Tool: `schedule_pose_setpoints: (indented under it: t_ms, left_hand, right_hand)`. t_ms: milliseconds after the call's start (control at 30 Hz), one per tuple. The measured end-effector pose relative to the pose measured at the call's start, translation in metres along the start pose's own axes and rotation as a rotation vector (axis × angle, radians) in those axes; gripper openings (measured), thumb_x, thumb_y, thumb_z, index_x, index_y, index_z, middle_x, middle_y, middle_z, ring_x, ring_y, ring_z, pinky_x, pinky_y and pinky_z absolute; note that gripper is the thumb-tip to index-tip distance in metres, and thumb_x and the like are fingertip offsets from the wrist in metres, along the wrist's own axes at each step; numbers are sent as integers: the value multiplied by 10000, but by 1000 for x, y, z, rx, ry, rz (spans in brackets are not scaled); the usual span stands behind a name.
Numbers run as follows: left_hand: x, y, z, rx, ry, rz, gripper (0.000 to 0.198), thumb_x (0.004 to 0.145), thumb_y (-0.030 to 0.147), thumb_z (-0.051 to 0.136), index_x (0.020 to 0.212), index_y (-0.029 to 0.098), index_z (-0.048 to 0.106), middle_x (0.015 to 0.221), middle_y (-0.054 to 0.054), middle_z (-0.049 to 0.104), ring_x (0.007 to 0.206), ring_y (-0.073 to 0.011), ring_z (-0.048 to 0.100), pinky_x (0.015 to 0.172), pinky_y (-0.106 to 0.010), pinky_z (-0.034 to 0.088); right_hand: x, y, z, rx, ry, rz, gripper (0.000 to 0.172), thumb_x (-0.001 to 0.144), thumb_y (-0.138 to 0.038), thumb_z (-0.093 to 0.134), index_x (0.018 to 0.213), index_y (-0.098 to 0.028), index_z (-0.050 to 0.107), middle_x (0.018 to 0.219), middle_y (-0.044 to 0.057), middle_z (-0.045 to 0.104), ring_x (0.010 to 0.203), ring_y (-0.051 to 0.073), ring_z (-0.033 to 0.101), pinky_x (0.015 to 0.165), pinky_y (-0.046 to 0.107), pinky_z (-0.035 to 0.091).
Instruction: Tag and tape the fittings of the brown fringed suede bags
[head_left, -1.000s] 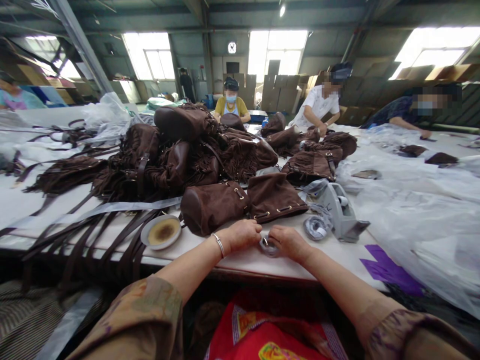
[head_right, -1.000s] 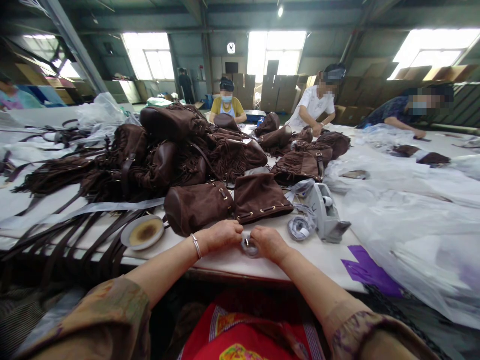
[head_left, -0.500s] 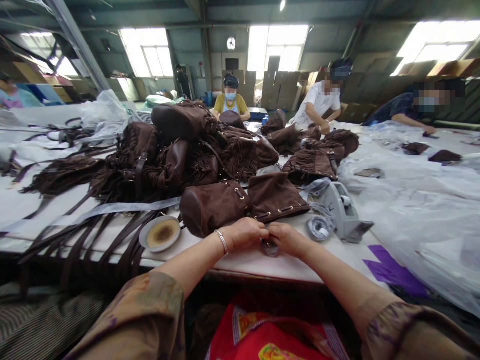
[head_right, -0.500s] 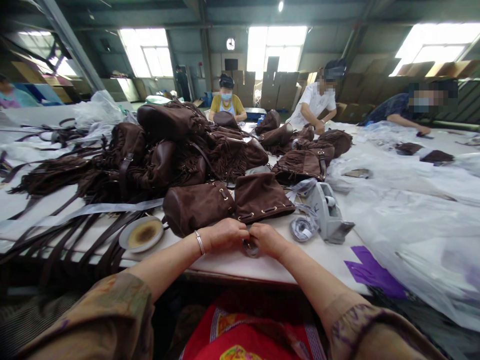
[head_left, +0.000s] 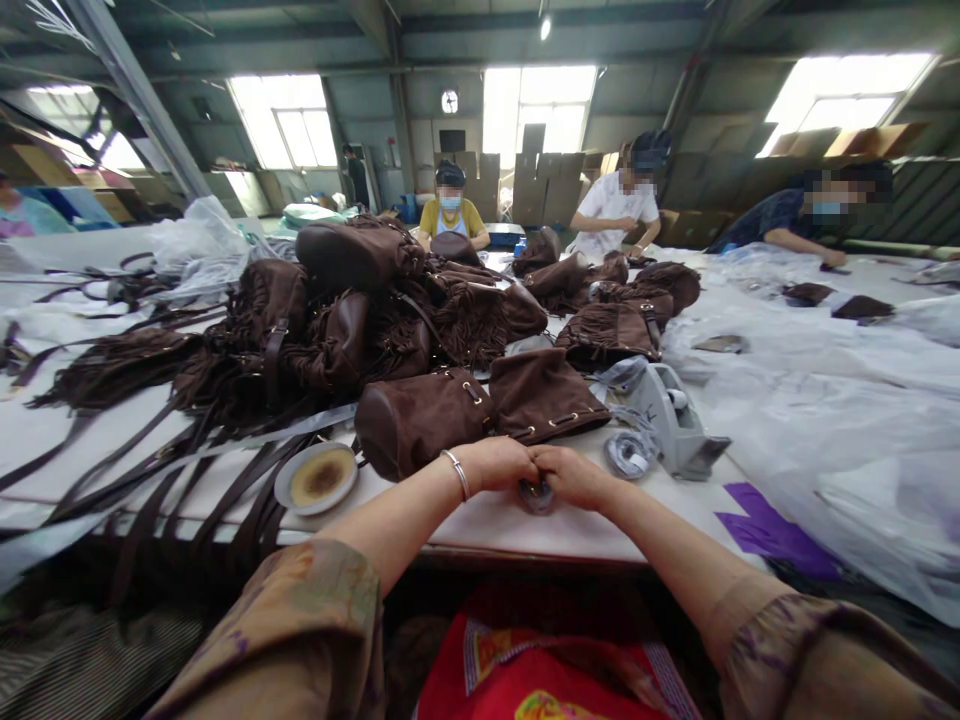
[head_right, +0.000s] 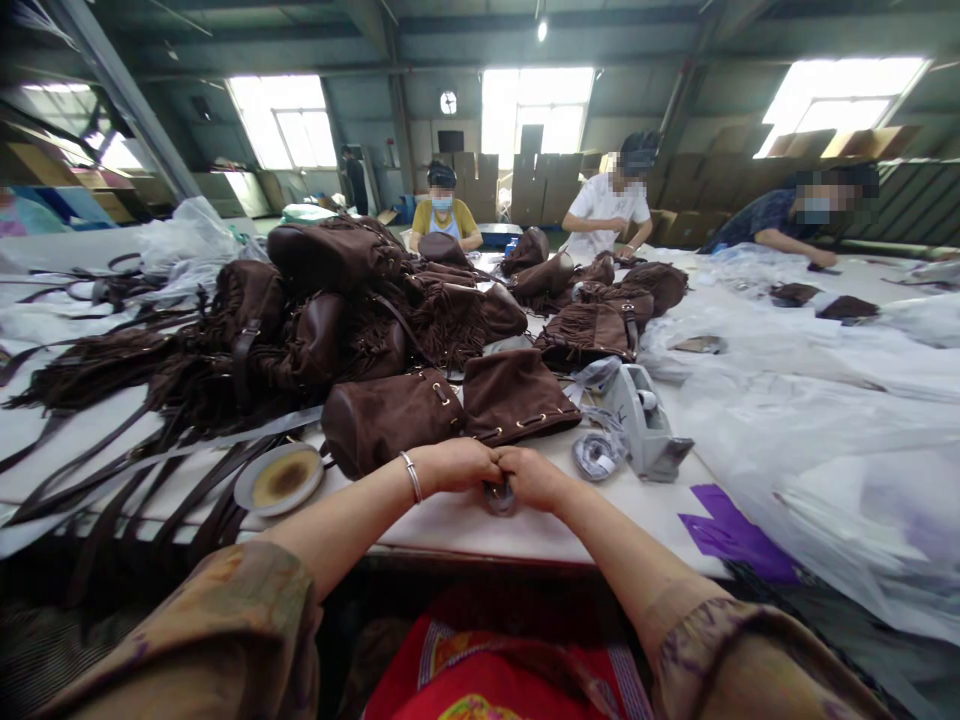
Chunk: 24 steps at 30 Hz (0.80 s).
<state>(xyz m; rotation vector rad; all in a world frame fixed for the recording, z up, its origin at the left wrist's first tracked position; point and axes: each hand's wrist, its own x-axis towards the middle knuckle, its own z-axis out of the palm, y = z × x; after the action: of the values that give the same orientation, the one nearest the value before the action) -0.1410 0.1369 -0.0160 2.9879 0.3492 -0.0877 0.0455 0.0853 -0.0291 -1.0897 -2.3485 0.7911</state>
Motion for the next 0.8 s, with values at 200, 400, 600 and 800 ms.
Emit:
schedule_pose_setpoints:
  t_ms: [200,400,600,800]
  left_hand:
    - [2,18,5,70,42,-214,124,842,180,605,812,160,724,840,-63,691,719,-184,620,618,-272,450]
    - [-1,45,9,78,111,-338,171,879,271,586,849,162,715,885,-82,676,786,-205,635,646,-279,469]
    - [7,70,17,54,131,-392,159,887,249,576,863,176,715,841,-72,663,771,-206,625,648,-290,467]
    - [3,69,5,93,117,-391,259,909,389,596,853,173,727,876,-80,624,806,-204,579,678,-299,454]
  right_hand:
    - [-38,21,15,-93,492,180,277,860,-165,500,1035,-160,714,1068,118,693,1035,238,634,953,398,501]
    - [-58,-6,26,-258,473,49,230,932,-238,533,1097,-182,682,995,96,639,947,222,596,860,355,501]
    - [-60,-20,23,-541,300,-17,187,949,-303,561,882,-186,691,862,75,613,839,214,549,770,337,428]
    - [-66,-12,27,-626,289,-60,233,979,-339,534,900,-184,690,851,85,619,809,211,516,728,343,367]
